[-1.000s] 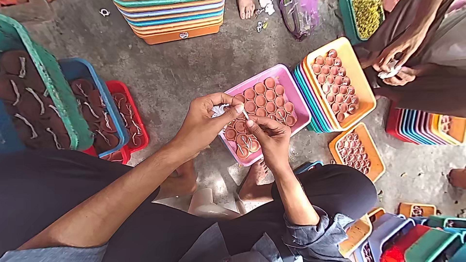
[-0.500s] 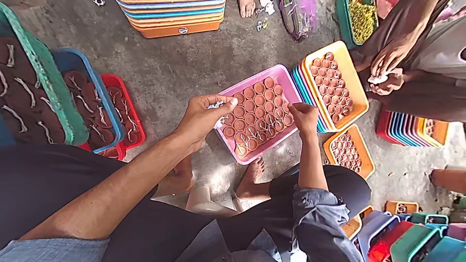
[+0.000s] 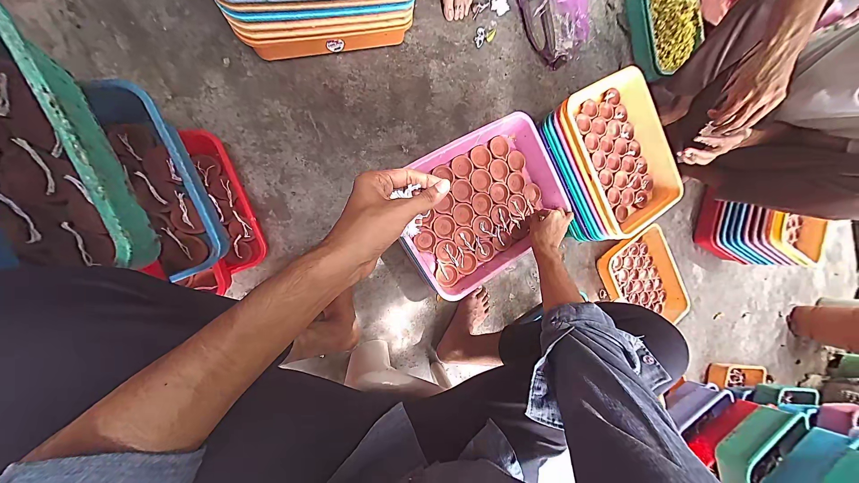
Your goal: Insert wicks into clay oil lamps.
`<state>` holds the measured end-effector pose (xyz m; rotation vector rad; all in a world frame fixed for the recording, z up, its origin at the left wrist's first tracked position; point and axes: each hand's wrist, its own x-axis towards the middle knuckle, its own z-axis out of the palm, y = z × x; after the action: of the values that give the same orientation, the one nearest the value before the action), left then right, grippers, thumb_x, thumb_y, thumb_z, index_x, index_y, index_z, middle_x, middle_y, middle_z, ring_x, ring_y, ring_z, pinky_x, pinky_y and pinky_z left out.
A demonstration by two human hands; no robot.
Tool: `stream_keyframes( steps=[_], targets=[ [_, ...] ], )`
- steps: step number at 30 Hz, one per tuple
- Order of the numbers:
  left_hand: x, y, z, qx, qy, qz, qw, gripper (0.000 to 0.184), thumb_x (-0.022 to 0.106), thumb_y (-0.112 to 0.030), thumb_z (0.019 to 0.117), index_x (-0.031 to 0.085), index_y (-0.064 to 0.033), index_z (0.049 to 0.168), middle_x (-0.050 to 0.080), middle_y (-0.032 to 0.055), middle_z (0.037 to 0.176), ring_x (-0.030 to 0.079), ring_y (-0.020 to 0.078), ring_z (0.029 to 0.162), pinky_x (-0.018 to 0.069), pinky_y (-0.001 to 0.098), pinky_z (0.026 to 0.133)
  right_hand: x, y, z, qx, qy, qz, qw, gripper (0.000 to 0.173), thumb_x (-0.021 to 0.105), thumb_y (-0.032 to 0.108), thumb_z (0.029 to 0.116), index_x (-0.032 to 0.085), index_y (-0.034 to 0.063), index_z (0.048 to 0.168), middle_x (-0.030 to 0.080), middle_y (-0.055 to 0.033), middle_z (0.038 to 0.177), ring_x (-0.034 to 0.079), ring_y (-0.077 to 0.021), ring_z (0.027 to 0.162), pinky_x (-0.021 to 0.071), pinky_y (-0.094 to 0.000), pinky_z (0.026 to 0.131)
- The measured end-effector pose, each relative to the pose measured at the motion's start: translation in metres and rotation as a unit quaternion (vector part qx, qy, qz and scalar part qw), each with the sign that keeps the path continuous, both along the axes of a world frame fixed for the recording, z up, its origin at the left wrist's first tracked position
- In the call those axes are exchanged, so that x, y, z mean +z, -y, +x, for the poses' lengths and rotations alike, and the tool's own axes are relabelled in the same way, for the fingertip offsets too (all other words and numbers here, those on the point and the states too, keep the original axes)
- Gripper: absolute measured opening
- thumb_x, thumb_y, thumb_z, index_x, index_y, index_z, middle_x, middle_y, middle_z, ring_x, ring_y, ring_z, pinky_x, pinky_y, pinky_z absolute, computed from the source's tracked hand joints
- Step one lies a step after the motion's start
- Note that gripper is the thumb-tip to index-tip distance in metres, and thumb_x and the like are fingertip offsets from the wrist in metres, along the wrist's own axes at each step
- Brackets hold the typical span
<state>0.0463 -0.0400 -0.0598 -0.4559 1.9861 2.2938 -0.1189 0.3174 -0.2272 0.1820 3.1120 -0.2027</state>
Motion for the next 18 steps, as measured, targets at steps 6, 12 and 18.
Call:
stream_keyframes(
  steps=[6,12,18],
  targets=[
    [0.003,0.002,0.001,-0.002,0.008,0.014,1.000,0.016,0.071,-0.023,0.0979,0.076,-0.0085,0.104,0.073,0.0031,0.098,0.068,0.0125,0.084,0.0566,0.0262,0.075,-0.012,-0.002,0.002,0.030,-0.007,0.034,0.999,0.025,0.061,0.016,0.0979,0.074,-0.0062,0.100,0.068,-0.0273,0.116,0.054,-0.0448,0.128,0.0371,-0.0532,0.114],
    [0.010,-0.001,-0.002,-0.011,0.017,0.056,0.998,0.051,0.042,-0.046,0.1095,0.075,-0.0079,0.108,0.072,0.0039,0.092,0.065,0.0132,0.078,0.0549,0.0279,0.070,0.006,0.000,0.005,0.028,-0.007,0.033,0.999,0.032,0.068,0.023,0.0928,0.072,-0.0078,0.099,0.069,-0.0283,0.113,0.059,-0.0453,0.122,0.0389,-0.0558,0.112],
    [0.010,-0.001,-0.001,-0.033,-0.073,0.045,0.996,0.067,0.020,-0.049,0.1121,0.069,-0.0053,0.119,0.072,0.0064,0.101,0.069,0.0148,0.090,0.0587,0.0321,0.080,0.096,0.054,0.021,0.063,-0.091,-0.169,0.979,0.030,0.071,0.018,0.0866,0.075,0.0048,0.113,0.072,-0.0178,0.115,0.065,-0.0342,0.112,0.0495,-0.0555,0.098]
  ],
)
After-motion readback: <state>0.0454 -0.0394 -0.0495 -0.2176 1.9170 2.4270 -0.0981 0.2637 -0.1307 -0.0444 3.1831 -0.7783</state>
